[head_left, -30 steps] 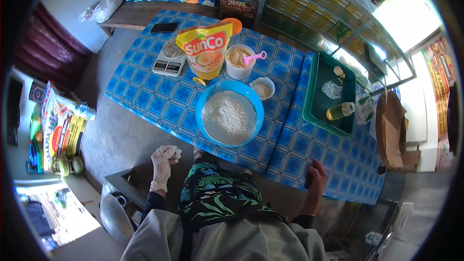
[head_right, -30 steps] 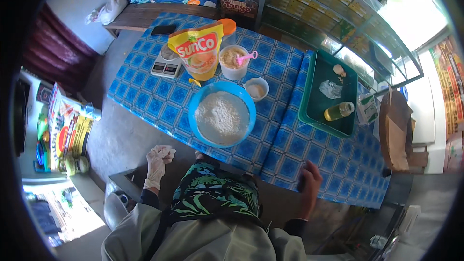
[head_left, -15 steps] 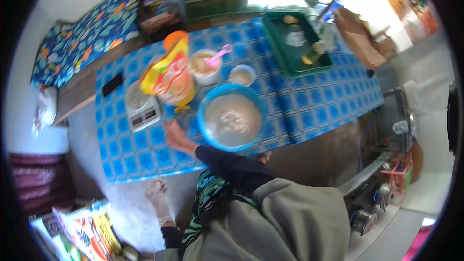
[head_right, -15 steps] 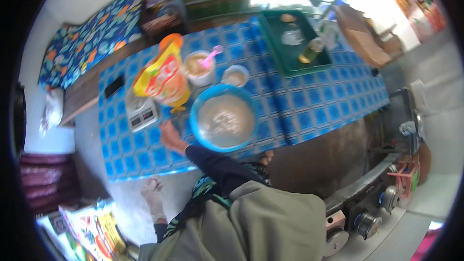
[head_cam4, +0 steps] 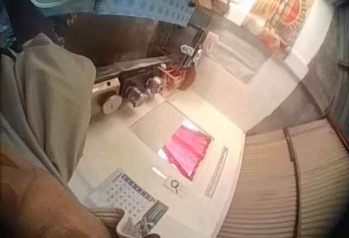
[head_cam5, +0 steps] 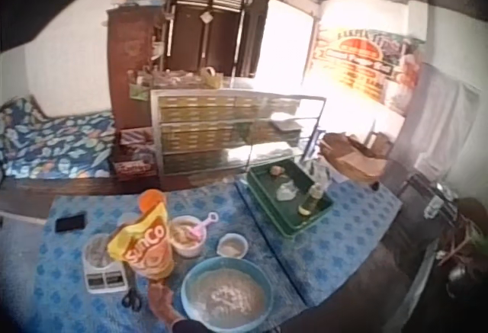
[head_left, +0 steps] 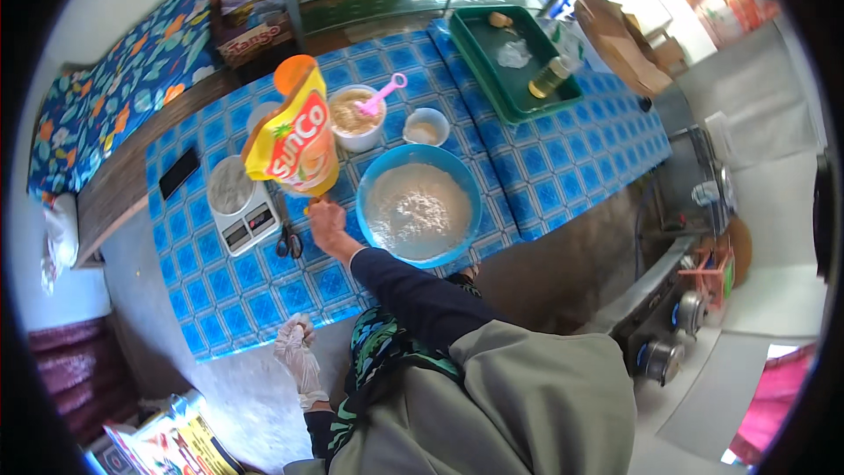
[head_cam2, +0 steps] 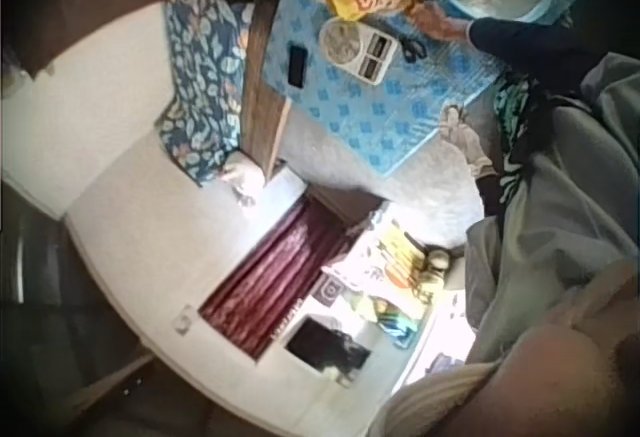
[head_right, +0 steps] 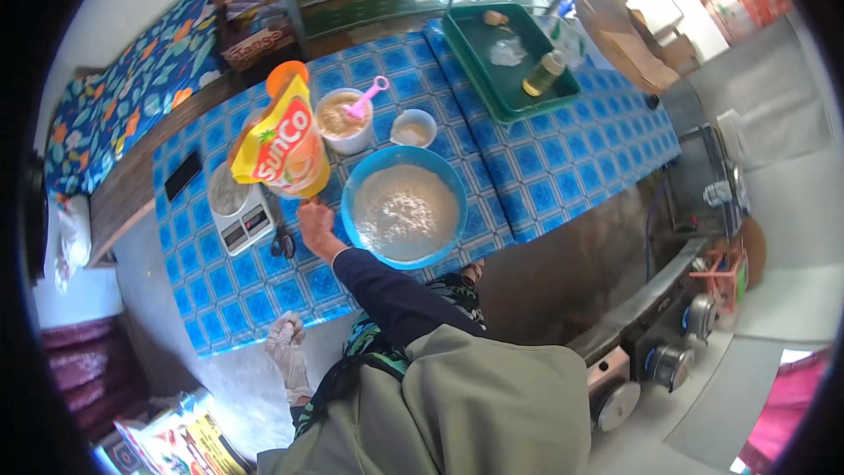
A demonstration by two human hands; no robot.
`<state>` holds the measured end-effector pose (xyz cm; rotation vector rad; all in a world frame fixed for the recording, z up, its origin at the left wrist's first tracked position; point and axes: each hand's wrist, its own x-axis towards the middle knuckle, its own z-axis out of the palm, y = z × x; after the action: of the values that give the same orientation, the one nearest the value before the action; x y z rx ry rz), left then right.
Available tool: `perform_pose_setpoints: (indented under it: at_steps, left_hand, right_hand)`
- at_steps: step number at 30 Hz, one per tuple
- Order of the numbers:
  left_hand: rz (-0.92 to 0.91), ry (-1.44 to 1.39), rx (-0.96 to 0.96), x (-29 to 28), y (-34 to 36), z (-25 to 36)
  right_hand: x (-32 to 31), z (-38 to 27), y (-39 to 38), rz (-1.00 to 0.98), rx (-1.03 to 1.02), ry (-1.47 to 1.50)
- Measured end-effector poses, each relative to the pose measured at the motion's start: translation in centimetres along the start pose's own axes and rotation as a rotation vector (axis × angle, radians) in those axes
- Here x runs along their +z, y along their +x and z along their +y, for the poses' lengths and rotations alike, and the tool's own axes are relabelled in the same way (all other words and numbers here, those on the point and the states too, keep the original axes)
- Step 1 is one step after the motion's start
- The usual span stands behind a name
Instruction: The person pours water from a cup into a bowl of flour, adds a small amount of liquid from a sachet, and then uses scissors to cut open a bag of oil before pouring the oil into the bowl.
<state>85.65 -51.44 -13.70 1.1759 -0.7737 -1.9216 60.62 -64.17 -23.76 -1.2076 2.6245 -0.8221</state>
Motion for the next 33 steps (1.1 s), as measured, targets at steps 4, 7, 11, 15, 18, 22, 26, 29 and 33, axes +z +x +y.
perform_pose_setpoints:
  at_steps: [4,7,11,15,18,22,26,29,33]
  left_hand:
    - [0.243,0.193,-0.088,5.4,0.7,2.4]
    - [0.102,-0.016,-0.035,5.9,3.4,0.8]
    - [0.104,-0.18,-0.075,5.3,4.6,-2.0]
    - [0.143,-0.512,-0.033,8.2,0.1,-1.7]
    - [0.272,-0.518,0.041,8.3,-3.9,-3.6]
    - [0.461,-0.335,0.008,7.5,-11.0,-7.6]
    - [0.697,-0.372,0.026,7.4,-19.0,-14.7]
    - [0.682,-0.04,0.153,6.0,-23.2,-19.2]
    - [0.372,-0.644,0.067,8.0,-26.2,-12.2]
  right_hand:
    - [-5.3,-1.5,-5.2,-0.171,-0.172,0.385]
    - [-10.0,-1.9,-9.7,-0.416,-0.307,0.566]
    - [-12.9,-1.6,-12.2,-0.342,-0.436,0.517]
    - [-15.1,-0.7,-12.8,-0.486,-0.765,0.373]
    - [-15.1,0.6,-15.9,-0.578,-0.921,0.23]
    - [-15.2,4.2,-20.6,-0.788,-1.143,0.345]
    - [-13.5,8.7,-26.1,-1.098,-1.226,0.542]
    - [-16.1,8.5,-29.2,-1.276,-1.216,0.48]
    - [-15.9,8.2,-30.5,-1.215,-1.273,0.446]
